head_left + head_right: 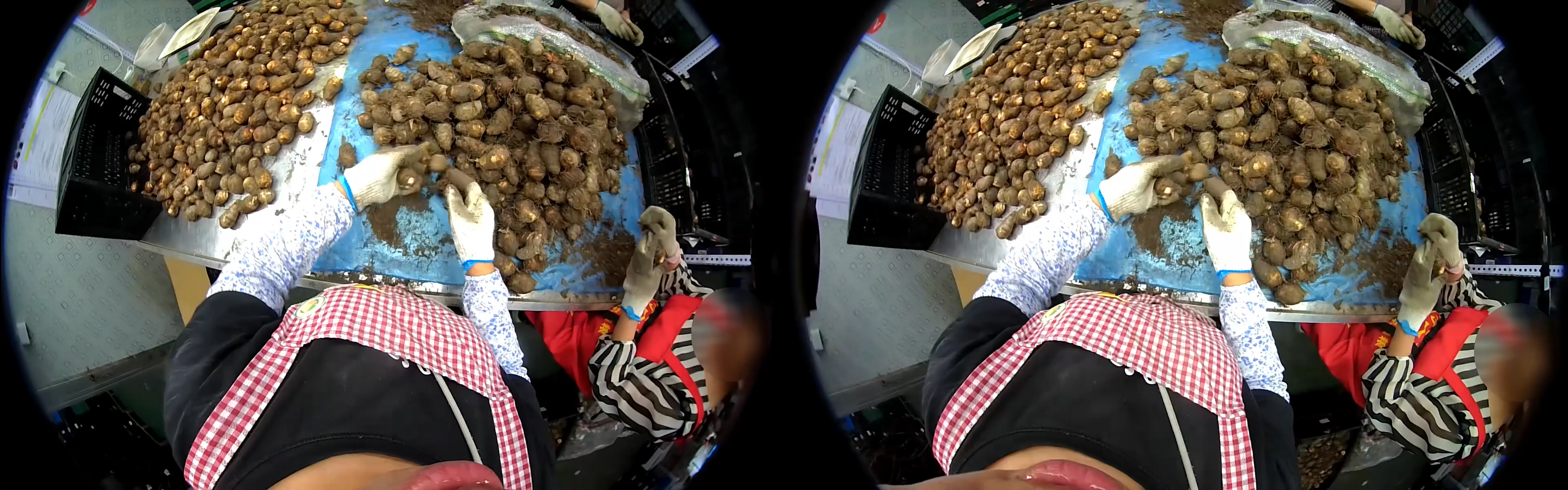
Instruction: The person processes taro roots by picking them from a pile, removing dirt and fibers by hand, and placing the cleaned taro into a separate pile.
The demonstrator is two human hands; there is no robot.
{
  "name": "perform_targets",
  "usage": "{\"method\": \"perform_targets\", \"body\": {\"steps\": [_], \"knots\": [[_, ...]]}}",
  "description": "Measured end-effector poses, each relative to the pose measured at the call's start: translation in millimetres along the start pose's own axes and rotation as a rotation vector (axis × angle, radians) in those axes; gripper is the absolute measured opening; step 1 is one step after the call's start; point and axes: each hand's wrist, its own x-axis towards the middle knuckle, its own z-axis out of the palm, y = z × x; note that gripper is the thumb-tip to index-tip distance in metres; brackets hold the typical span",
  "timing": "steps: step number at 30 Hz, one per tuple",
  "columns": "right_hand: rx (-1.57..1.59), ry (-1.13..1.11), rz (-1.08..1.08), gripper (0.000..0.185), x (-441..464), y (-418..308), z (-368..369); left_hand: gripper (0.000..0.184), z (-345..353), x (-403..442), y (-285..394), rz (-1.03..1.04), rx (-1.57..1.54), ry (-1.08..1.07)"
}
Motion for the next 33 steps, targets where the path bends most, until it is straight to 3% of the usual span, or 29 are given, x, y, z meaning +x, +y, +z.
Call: {"method": "perform_targets", "body": {"steps": [2, 3, 6, 7, 9, 10, 11, 12, 14, 15, 17, 18, 19, 22, 24, 26, 27, 29, 30, 31, 33], "knots": [[-0.007, -0.042, 0.047, 0.026, -6.5, 10.1, 6.3, 0.026, -2.9, -6.3, -12.7, 0.027, -0.214, 0.037], [0.163, -0.060, 0.057, 0.030, -10.4, 7.3, 8.8, 0.027, -0.9, -15.4, -15.9, 0.075, -0.316, 0.086], [0.192, -0.036, -0.055, 0.033, -17.8, -12.8, 16.9, 0.029, -1.1, -30.1, -28.7, 0.111, -0.577, 0.027], [0.033, -0.086, -0.073, 0.032, -17.2, -17.4, 16.0, 0.026, -1.9, -37.6, -31.4, 0.009, -0.739, 0.066], [-0.282, -0.147, -0.215, 0.030, -16.9, -46.7, 15.4, 0.025, -4.7, -58.2, -45.8, 0.453, 0.142, -0.040], [-0.440, -0.160, -0.332, 0.030, -18.7, -62.1, 18.0, 0.027, -4.1, -62.0, -46.8, 0.300, -0.045, -0.075], [-0.466, -0.256, -0.282, 0.031, -18.3, -65.2, 23.0, 0.029, -3.5, -65.7, -47.7, 0.147, -0.237, -0.082], [-0.422, -0.263, -0.285, 0.030, -19.2, -66.0, 24.5, 0.031, -4.0, -64.7, -57.9, 0.187, -0.206, -0.074], [-0.334, -0.280, -0.297, 0.030, -18.9, -64.1, 27.1, 0.033, -16.6, -75.8, -48.2, 0.062, -0.380, -0.261], [-0.181, -0.227, -0.393, 0.028, -18.7, -59.2, 29.3, 0.035, -14.7, -84.8, -43.5, 0.073, -0.211, -0.163], [-0.022, -0.225, -0.378, 0.027, -22.5, -49.0, 35.8, 0.040, -10.6, -101.3, -32.3, 0.091, 0.133, 0.033], [0.058, -0.225, -0.368, 0.026, -25.0, -46.4, 38.2, 0.041, -25.8, -95.9, -39.9, 0.202, 0.385, -0.030], [-0.057, -0.245, -0.358, 0.022, -27.1, -47.1, 41.6, 0.043, -50.5, -82.2, -54.5, 0.312, 0.637, -0.093], [-0.366, -0.199, -0.436, 0.016, -29.7, -79.4, 37.9, 0.043, -32.6, -98.4, -56.8, 0.399, 0.720, -0.084], [-0.335, -0.106, -0.439, 0.011, -29.1, -75.8, 45.4, 0.039, -15.7, -103.3, -62.7, 0.194, -0.003, -0.020], [-0.200, -0.009, -0.405, 0.011, -30.5, -69.7, 52.6, 0.043, -37.2, -80.7, -83.3, 0.510, 0.394, 0.105], [-0.159, -0.030, -0.254, 0.011, -32.8, -66.1, 55.3, 0.043, -10.7, -93.4, -77.7, 0.530, 0.337, 0.157], [-0.084, -0.017, -0.210, 0.011, -36.4, -61.8, 60.2, 0.042, 7.7, -99.5, -74.9, 0.580, 0.252, 0.220], [-0.044, -0.006, -0.189, 0.011, -36.7, -59.4, 62.5, 0.041, 9.0, -102.4, -71.5, 0.525, 0.240, 0.162], [0.160, -0.037, -0.022, 0.010, -37.6, -55.8, 64.0, 0.040, 9.8, -107.4, -66.4, 0.469, 0.229, 0.105], [0.080, -0.026, -0.051, 0.008, -39.8, -61.0, 56.7, 0.032, 7.3, -115.6, -53.7, 0.316, 0.172, -0.016]]}}
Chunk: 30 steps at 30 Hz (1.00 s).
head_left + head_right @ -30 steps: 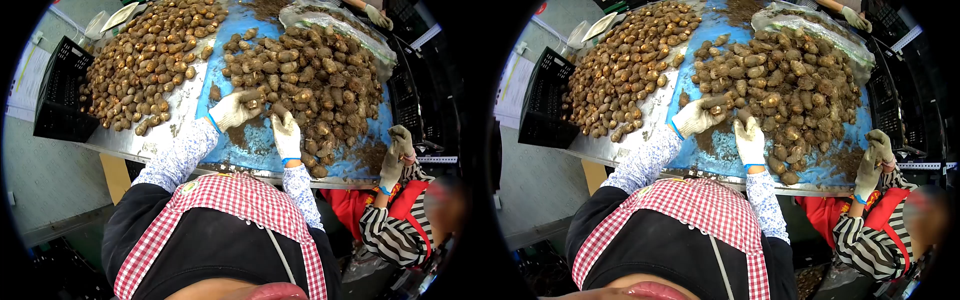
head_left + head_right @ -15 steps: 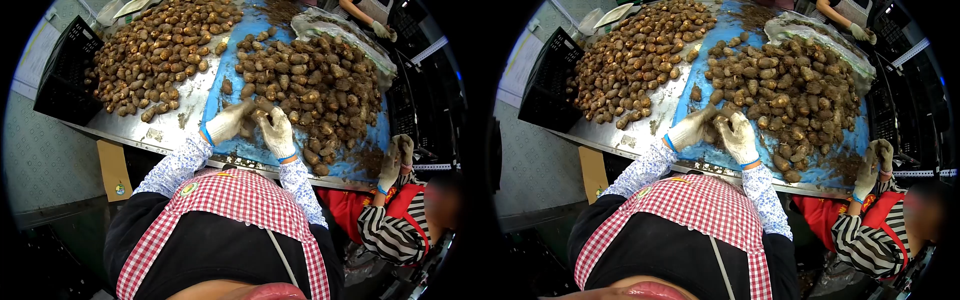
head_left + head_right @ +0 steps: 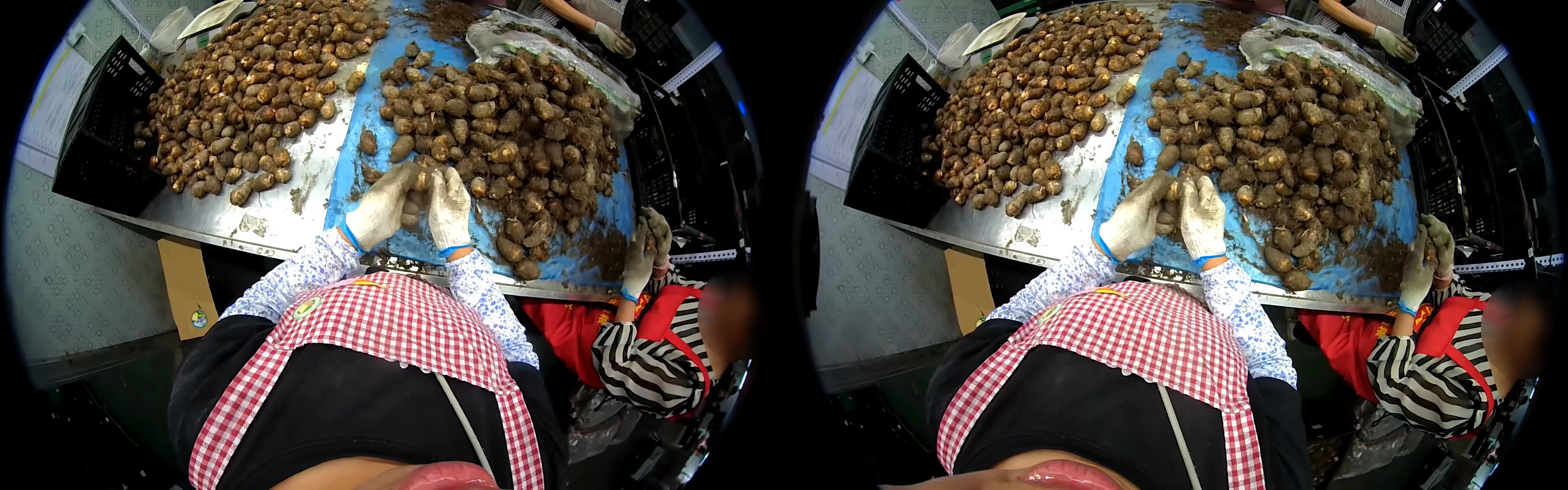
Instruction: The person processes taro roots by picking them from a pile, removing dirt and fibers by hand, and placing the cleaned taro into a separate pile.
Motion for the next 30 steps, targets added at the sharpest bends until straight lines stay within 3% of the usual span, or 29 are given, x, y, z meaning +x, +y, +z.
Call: {"method": "perform_targets", "body": {"steps": [1, 3, 4, 7, 8, 10, 11, 12, 14, 15, 16, 17, 18, 19, 21, 22, 25, 27, 30], "knots": [[-0.040, 0.001, -0.017, 0.008, 0.2, -3.7, -3.2, 0.031, -8.0, 2.6, 3.7, -0.094, -0.049, -0.062], [-0.266, -0.048, -0.188, 0.009, -0.6, -7.4, -5.5, 0.034, -20.3, 10.2, 9.1, -0.352, -0.489, -0.357], [-0.438, -0.019, -0.440, 0.013, 2.2, 2.7, -6.1, 0.039, -18.4, 10.4, 4.7, -0.386, -0.389, -0.145], [-0.615, -0.065, -0.524, 0.014, 7.8, -8.3, -11.0, 0.038, -4.7, 5.9, 15.4, -0.331, -0.144, 0.061], [-0.639, -0.160, -0.270, 0.014, 10.2, 2.6, -8.0, 0.035, 8.9, -1.0, 23.0, -0.177, 0.024, 0.083], [-0.137, -0.033, -0.210, 0.021, 11.9, 37.7, 2.9, 0.028, 4.1, 9.7, 10.8, 0.103, 0.545, 0.110], [-0.018, -0.054, -0.068, 0.027, 13.9, 35.5, 3.2, 0.025, 1.4, 15.8, 3.2, 0.247, 0.805, 0.123], [0.101, -0.059, 0.075, 0.034, 16.8, 21.7, 3.0, 0.024, 9.1, 8.3, -7.8, 0.378, 0.730, 0.282], [0.066, -0.239, 0.585, 0.041, 26.3, -23.4, -10.1, 0.030, 6.5, -2.9, 0.9, 0.181, 0.222, 0.117], [-0.524, -0.491, 0.034, 0.042, 20.2, 19.3, -11.1, 0.034, 4.7, -7.9, 5.2, 0.080, -0.033, 0.034], [-1.125, -0.365, -0.596, 0.043, 14.1, 61.4, -12.2, 0.041, -10.3, -3.0, -13.9, 0.165, -0.141, 0.015], [-0.848, -0.310, -0.394, 0.025, 11.9, 55.3, -11.6, 0.042, -14.4, -2.7, -16.9, 0.187, -0.162, -0.010], [-0.548, -0.217, -0.231, 0.022, 9.7, 49.1, -11.0, 0.043, -18.3, -1.6, -18.3, 0.211, -0.182, -0.034], [-0.561, -0.178, -0.076, 0.025, 8.2, 41.1, -14.1, 0.043, -21.9, -0.7, -19.3, 0.237, -0.203, -0.057], [-0.396, -0.151, 0.021, 0.032, 13.6, 40.9, -16.9, 0.048, -24.6, -2.1, -17.6, 0.270, -0.283, -0.105], [-0.601, -0.191, 0.054, 0.034, 14.3, 38.3, -26.4, 0.049, -26.6, -1.2, -14.3, 0.272, -0.273, -0.114], [-0.093, -0.179, -0.059, 0.032, 13.4, 16.5, -34.5, 0.052, -25.7, -1.7, -3.0, 0.192, -0.326, -0.138], [-0.091, -0.172, -0.199, 0.034, 12.6, 11.0, -24.9, 0.051, -20.0, -6.1, 5.6, 0.120, -0.381, -0.192], [-0.317, -0.413, -0.103, 0.031, 16.8, -18.6, -32.4, 0.052, -15.1, -0.8, -1.9, 0.085, -0.296, -0.160]]}}
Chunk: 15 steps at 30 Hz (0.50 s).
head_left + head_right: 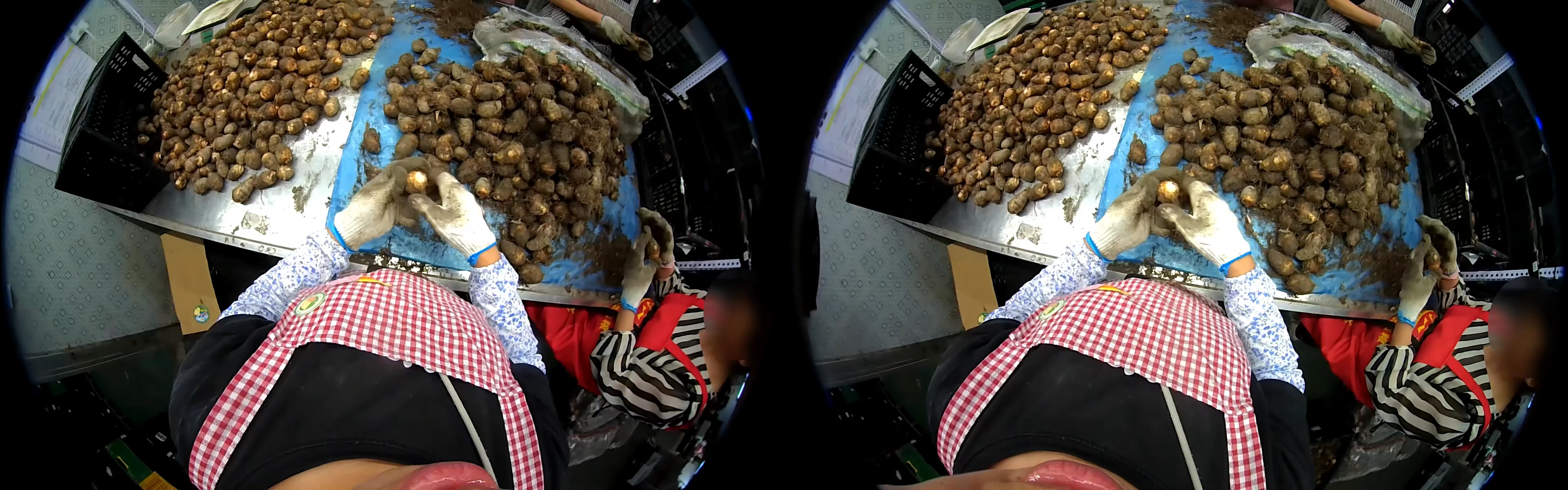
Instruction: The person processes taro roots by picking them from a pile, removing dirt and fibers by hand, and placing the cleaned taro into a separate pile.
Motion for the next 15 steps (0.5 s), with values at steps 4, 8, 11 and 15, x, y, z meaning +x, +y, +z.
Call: {"method": "perform_targets", "body": {"steps": [4, 8, 11, 15], "knots": [[-0.179, -0.115, 0.036, 0.028, -1.6, -2.8, -6.7, 0.066, -24.5, 1.1, -0.7, -0.061, 0.444, -0.050], [-0.268, -0.140, -0.135, 0.028, -2.6, -0.1, 4.0, 0.058, -7.3, -4.6, 12.5, -0.117, 0.691, 0.096], [-0.245, 0.008, -0.335, 0.015, -11.5, 11.3, 21.2, 0.050, 12.6, 2.0, 24.5, -0.157, 0.841, 0.106], [0.039, 0.122, 0.110, 0.011, -3.1, 22.7, 19.3, 0.049, -4.1, 0.0, 31.4, -0.162, 0.210, -0.074]]}}
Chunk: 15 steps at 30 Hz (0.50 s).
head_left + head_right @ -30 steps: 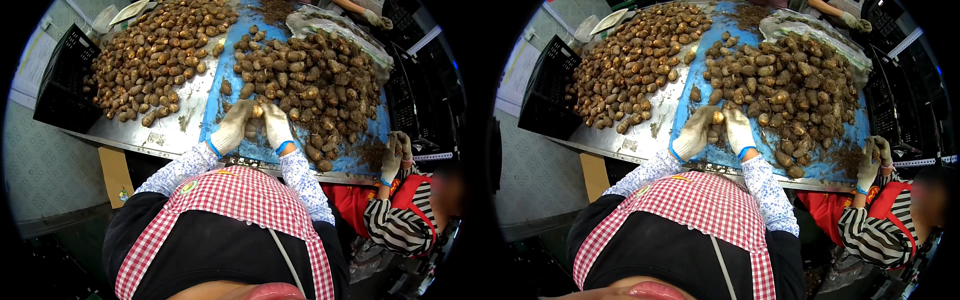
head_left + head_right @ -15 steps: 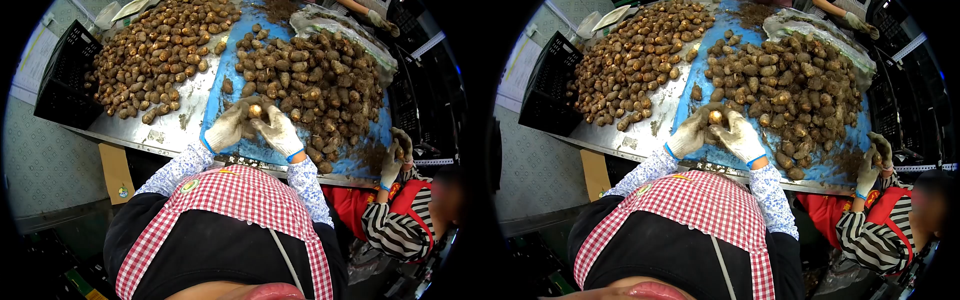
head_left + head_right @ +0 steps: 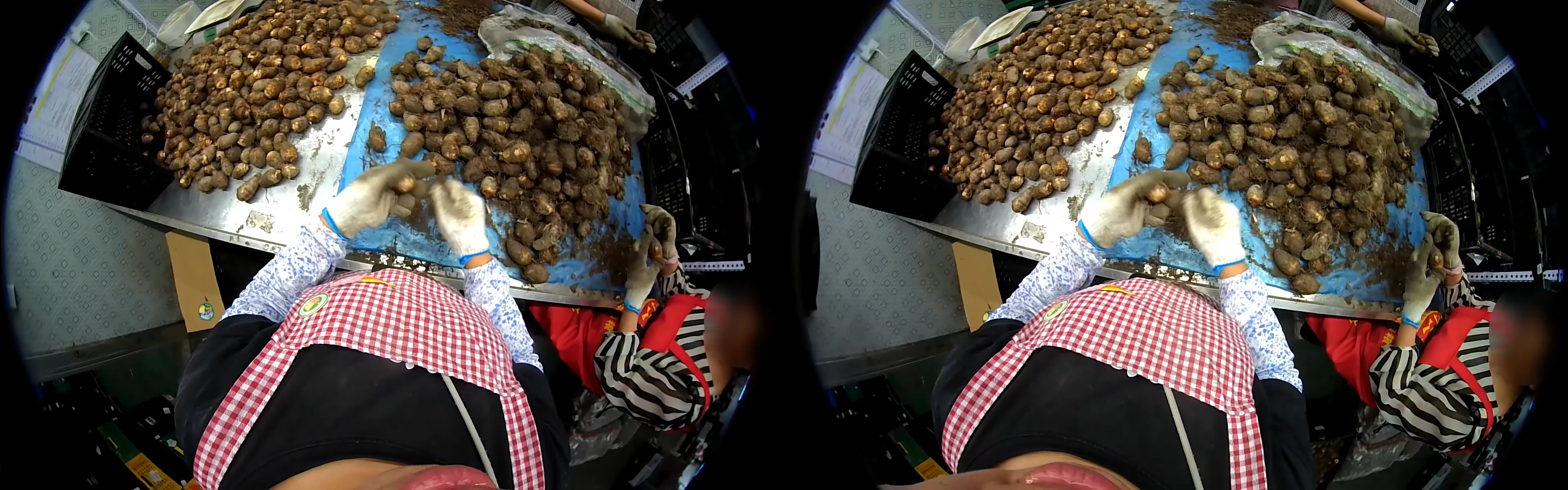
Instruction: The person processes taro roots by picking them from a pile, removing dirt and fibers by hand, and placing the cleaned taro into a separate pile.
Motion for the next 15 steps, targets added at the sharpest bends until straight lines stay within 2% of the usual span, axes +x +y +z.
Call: {"method": "perform_targets", "body": {"steps": [2, 3, 4, 7, 10, 12, 13, 15], "knots": [[0.181, 0.095, 0.268, 0.011, 2.5, 18.0, -1.1, 0.047, -14.9, 0.6, -7.9, -0.003, -0.441, -0.146], [0.083, 0.185, 0.167, 0.013, 1.6, 37.1, 5.4, 0.047, -4.7, -1.5, -6.9, 0.021, -0.275, 0.066], [-0.016, 0.270, 0.067, 0.017, -1.7, 53.2, 12.6, 0.047, -3.5, 0.1, -8.5, 0.028, -0.283, 0.072], [0.194, 0.186, 0.026, 0.018, -7.4, 20.6, 1.9, 0.046, -4.0, 5.2, -18.4, 0.051, -0.340, 0.076], [0.021, 0.079, 0.032, 0.015, -11.2, -8.5, -12.9, 0.047, -12.5, 9.1, -30.0, 0.068, -0.375, 0.030], [0.656, -0.023, 0.165, 0.014, -10.1, 27.0, 6.0, 0.051, -26.8, 10.6, -35.8, 0.049, -0.302, -0.037], [0.973, -0.078, 0.229, 0.014, -9.6, 39.3, 13.1, 0.054, -18.9, 9.2, -32.6, 0.084, -0.189, 0.021], [0.385, -0.081, 0.000, 0.013, -7.7, 3.9, 4.9, 0.059, 7.0, 3.9, -23.1, 0.154, 0.033, 0.136]]}}
